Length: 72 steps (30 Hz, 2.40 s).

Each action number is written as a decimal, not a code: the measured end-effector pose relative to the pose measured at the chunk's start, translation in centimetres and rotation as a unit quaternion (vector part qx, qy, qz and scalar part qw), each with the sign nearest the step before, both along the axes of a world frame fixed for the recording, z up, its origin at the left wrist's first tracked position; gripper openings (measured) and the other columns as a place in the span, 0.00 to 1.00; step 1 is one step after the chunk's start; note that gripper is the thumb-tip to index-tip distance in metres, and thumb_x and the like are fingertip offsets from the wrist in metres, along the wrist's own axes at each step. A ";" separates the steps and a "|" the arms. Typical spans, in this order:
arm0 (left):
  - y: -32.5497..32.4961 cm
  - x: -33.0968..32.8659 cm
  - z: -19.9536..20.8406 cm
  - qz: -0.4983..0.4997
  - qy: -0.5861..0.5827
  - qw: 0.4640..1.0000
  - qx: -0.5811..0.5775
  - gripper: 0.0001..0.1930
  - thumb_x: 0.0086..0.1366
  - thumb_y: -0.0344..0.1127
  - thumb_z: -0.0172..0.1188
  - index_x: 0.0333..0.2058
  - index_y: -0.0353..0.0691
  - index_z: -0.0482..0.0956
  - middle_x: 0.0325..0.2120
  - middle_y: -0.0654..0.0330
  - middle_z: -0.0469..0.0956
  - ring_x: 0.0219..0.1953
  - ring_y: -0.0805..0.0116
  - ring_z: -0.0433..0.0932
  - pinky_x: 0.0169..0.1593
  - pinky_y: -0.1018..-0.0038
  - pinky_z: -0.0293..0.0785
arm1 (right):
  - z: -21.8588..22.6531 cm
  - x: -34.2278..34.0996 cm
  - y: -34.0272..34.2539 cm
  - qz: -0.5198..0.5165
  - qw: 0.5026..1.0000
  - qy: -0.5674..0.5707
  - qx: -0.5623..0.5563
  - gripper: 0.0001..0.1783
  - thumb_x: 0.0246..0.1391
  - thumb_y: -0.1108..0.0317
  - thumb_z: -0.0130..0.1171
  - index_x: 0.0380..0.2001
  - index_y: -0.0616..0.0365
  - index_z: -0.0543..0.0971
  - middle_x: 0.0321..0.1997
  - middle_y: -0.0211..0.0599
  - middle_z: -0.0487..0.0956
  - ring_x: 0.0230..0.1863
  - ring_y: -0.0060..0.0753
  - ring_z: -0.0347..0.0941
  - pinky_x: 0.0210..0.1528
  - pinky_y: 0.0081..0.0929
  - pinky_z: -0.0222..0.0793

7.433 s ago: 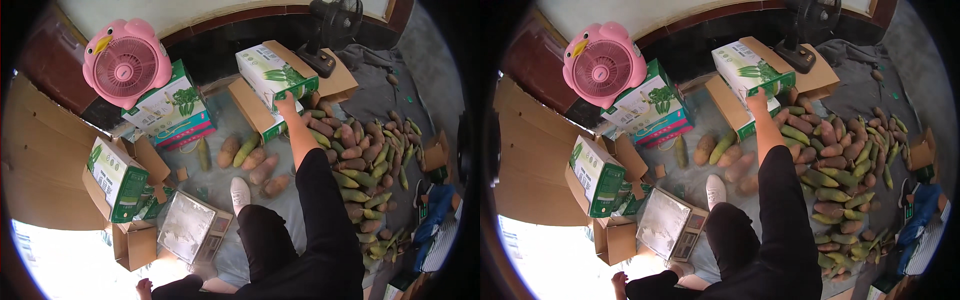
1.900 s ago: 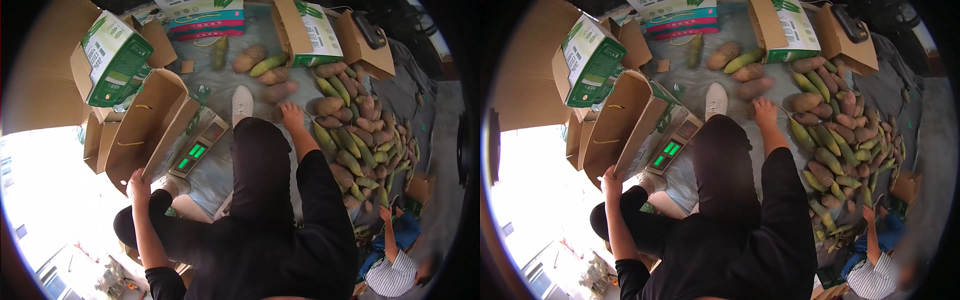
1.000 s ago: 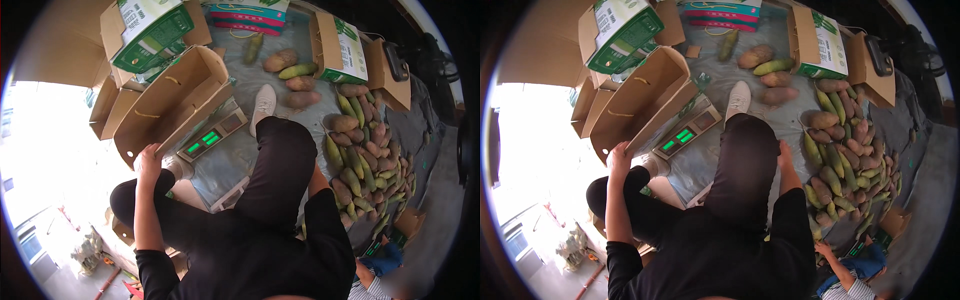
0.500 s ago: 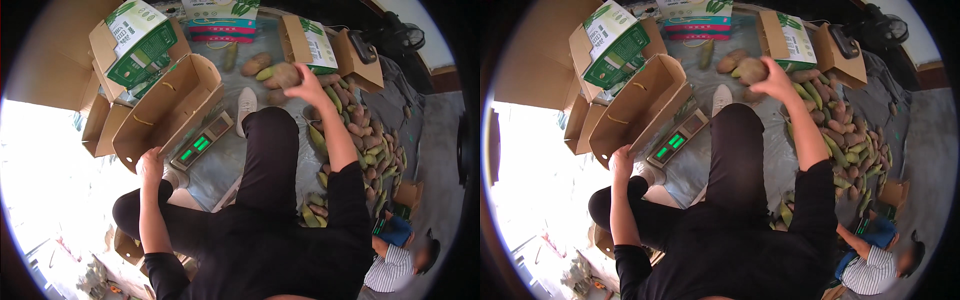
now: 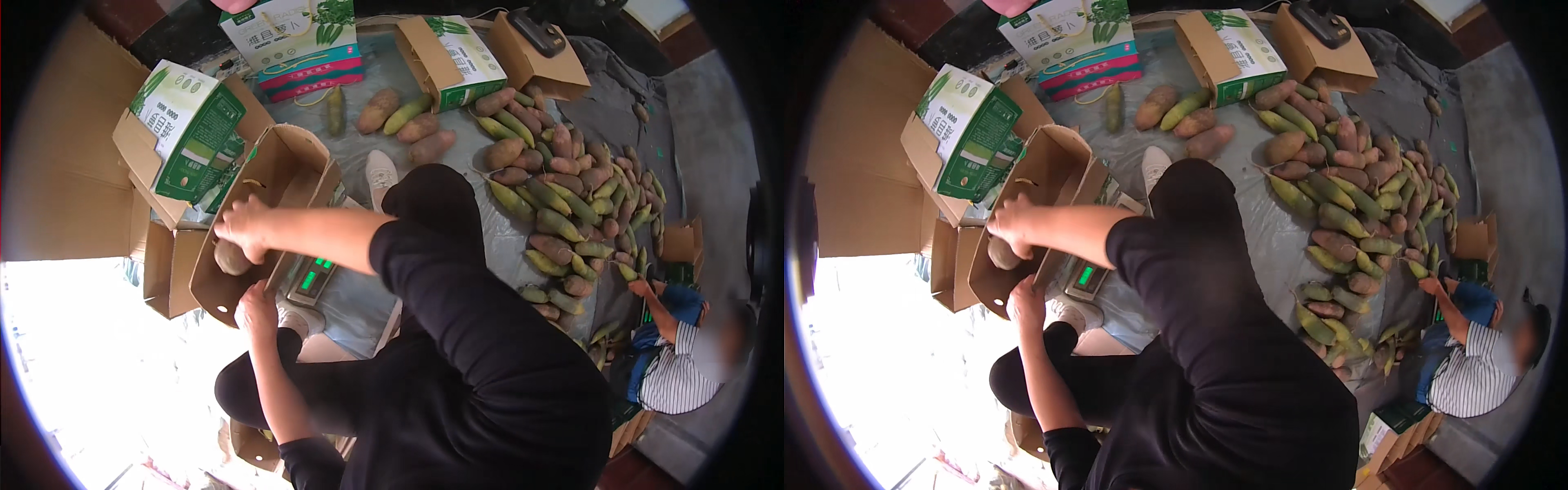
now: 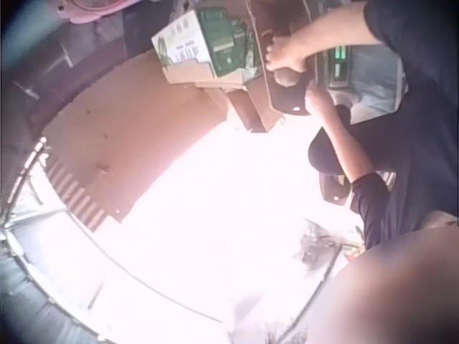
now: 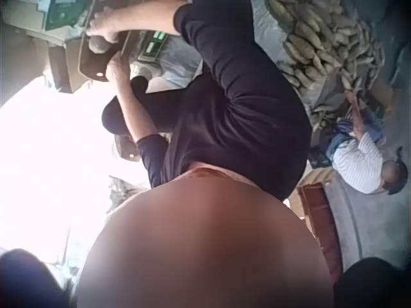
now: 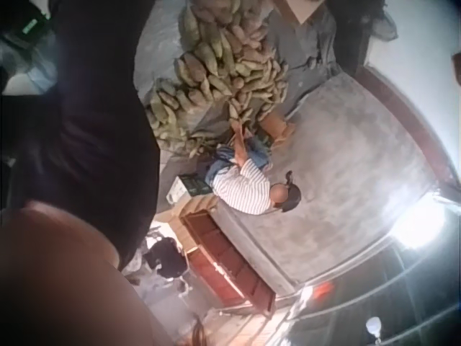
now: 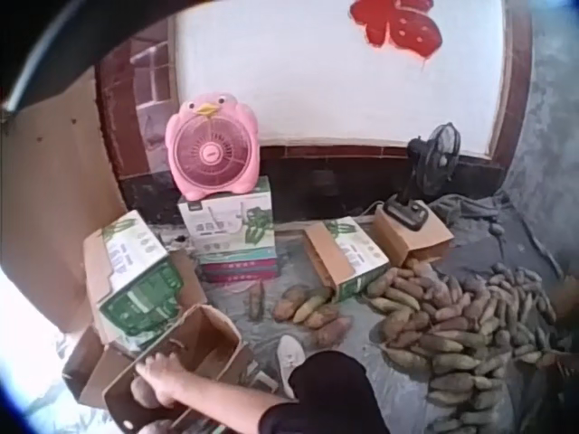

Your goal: Sort produce from the floor, weigh it on a scale, and place it into cardboard boxes.

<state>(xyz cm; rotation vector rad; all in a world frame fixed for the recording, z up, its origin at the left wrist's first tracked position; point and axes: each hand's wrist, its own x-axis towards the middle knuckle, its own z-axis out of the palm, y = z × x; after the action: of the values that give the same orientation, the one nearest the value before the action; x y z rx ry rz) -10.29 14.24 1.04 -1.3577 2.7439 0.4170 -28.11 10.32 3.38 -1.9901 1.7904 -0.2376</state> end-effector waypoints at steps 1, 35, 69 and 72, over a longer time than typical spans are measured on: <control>-0.1 0.8 -0.5 0.001 0.003 1.000 -0.002 0.11 0.56 0.34 0.55 0.38 0.44 0.79 0.29 0.49 0.77 0.34 0.49 0.76 0.38 0.60 0.71 | -0.9 1.7 -0.2 0.010 1.000 0.006 0.020 0.38 0.21 0.60 0.73 0.44 0.47 0.72 0.46 0.34 0.73 0.52 0.39 0.67 0.47 0.44 0.65; -1.6 -0.6 -1.6 0.007 0.040 0.997 0.065 0.11 0.52 0.31 0.59 0.35 0.34 0.77 0.27 0.51 0.78 0.31 0.54 0.78 0.37 0.66 0.71 | -17.5 -29.0 34.2 -0.521 0.851 -0.027 -0.060 0.15 0.44 0.65 0.55 0.39 0.49 0.76 0.45 0.41 0.75 0.49 0.44 0.70 0.50 0.40 0.66; -1.2 0.5 -1.4 0.125 0.014 0.990 0.068 0.15 0.52 0.33 0.59 0.38 0.34 0.78 0.24 0.53 0.79 0.26 0.68 0.77 0.34 0.71 0.72 | -22.4 -27.6 55.8 -0.758 0.574 0.091 0.296 0.26 0.42 0.57 0.66 0.45 0.53 0.71 0.50 0.39 0.71 0.56 0.45 0.63 0.52 0.41 0.68; -0.9 0.6 -0.7 0.102 0.010 0.994 0.026 0.15 0.52 0.33 0.58 0.39 0.35 0.78 0.24 0.55 0.78 0.27 0.69 0.76 0.35 0.72 0.71 | -22.9 -26.3 54.1 -0.762 0.569 0.071 0.301 0.25 0.42 0.57 0.65 0.44 0.53 0.72 0.51 0.40 0.71 0.53 0.46 0.66 0.52 0.41 0.68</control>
<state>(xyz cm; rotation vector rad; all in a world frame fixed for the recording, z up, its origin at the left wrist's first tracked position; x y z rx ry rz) -9.69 13.39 0.30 -1.6349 2.5992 0.5116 -54.40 64.41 -19.56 0.4000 2.6385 0.0713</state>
